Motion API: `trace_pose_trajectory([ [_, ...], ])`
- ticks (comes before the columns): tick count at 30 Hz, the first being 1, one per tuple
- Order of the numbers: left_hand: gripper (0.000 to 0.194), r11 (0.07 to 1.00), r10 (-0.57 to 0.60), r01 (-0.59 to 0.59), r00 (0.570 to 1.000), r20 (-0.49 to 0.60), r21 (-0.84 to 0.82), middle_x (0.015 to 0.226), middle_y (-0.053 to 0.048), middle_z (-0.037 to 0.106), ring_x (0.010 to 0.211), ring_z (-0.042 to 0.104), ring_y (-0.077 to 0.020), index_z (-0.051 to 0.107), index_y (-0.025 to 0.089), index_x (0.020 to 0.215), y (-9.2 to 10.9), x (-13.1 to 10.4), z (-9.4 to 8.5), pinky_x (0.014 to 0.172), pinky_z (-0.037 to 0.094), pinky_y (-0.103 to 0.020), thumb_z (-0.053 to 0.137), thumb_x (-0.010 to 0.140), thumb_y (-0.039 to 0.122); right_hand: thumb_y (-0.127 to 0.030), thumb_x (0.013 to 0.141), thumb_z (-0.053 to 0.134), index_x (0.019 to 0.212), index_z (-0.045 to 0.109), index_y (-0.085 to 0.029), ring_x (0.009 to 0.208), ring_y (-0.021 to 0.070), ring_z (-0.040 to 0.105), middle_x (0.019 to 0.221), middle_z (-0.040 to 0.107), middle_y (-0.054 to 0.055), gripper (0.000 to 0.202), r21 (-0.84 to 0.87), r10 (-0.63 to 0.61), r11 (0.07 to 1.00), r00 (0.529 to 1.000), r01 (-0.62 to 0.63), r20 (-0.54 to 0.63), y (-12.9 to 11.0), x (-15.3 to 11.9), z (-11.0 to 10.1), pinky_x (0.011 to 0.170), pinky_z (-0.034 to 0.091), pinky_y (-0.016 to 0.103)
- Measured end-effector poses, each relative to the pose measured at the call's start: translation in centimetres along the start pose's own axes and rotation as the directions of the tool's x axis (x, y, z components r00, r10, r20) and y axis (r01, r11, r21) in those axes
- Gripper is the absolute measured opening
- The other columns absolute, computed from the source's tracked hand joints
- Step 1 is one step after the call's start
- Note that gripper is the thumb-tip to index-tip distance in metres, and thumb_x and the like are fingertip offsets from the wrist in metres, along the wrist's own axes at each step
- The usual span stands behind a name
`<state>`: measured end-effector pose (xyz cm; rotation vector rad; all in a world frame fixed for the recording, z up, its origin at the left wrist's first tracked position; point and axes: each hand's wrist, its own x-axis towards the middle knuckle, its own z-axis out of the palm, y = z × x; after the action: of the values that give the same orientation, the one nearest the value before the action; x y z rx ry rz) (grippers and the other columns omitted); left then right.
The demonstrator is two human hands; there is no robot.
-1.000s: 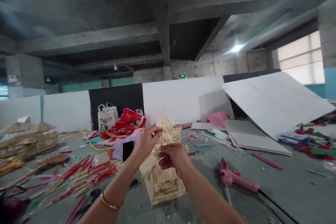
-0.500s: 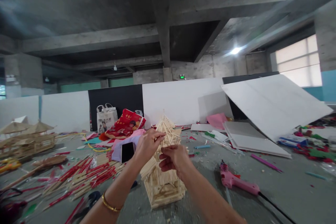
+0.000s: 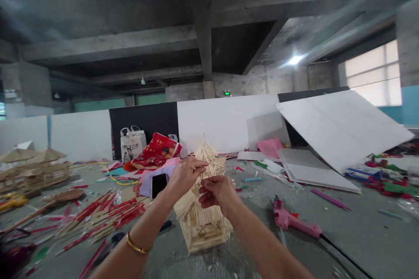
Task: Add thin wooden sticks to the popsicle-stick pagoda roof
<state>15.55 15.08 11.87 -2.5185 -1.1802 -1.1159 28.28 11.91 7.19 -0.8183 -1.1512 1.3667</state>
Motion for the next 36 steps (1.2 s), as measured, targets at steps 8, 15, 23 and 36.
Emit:
trace_pose_trajectory([
  [8,0.022,0.999,0.005,-0.007,0.998,0.059,0.04,0.085,-0.002,0.063,0.081,0.058,-0.0146,0.066,0.027,0.09,0.1,0.0,-0.5,0.074,0.041,-0.023,0.047,0.079,0.028,-0.022,0.071,0.06,0.07,0.057,-0.013,0.044,0.012,0.057,0.059,0.061,0.001,0.01,0.028,-0.002,1.0,1.0,0.002,0.005,0.2,0.1,0.2,0.04,0.049,0.025],
  [15,0.021,0.997,0.028,-0.034,0.996,0.082,0.072,0.084,-0.002,0.064,0.08,0.059,-0.0158,0.067,0.025,0.08,0.3,0.1,-1.0,0.068,0.041,-0.023,0.047,0.078,0.028,-0.024,0.072,0.059,0.071,0.055,-0.013,0.045,0.012,0.058,0.062,0.061,0.001,0.011,0.052,-0.011,0.999,1.0,0.011,-0.002,0.3,0.1,0.4,0.041,0.049,0.026],
  [23,0.022,0.995,0.052,-0.059,0.995,0.082,0.076,0.086,-0.002,0.065,0.081,0.059,-0.0158,0.066,0.026,0.087,0.2,0.1,-0.9,0.068,0.041,-0.023,0.046,0.078,0.027,-0.024,0.071,0.06,0.07,0.054,-0.014,0.046,0.012,0.058,0.061,0.06,0.0,0.011,0.056,-0.018,0.998,1.0,0.019,-0.026,0.3,0.1,0.8,0.042,0.049,0.026],
  [36,0.022,0.997,0.049,-0.055,0.994,0.097,0.063,0.084,-0.003,0.065,0.081,0.059,-0.0163,0.066,0.024,0.085,0.4,0.1,-1.1,0.07,0.042,-0.024,0.045,0.078,0.026,-0.024,0.071,0.058,0.07,0.054,-0.014,0.046,0.0127,0.059,0.065,0.061,0.001,0.011,0.05,-0.03,0.998,0.999,0.031,-0.032,0.5,0.1,1.0,0.043,0.048,0.027],
])
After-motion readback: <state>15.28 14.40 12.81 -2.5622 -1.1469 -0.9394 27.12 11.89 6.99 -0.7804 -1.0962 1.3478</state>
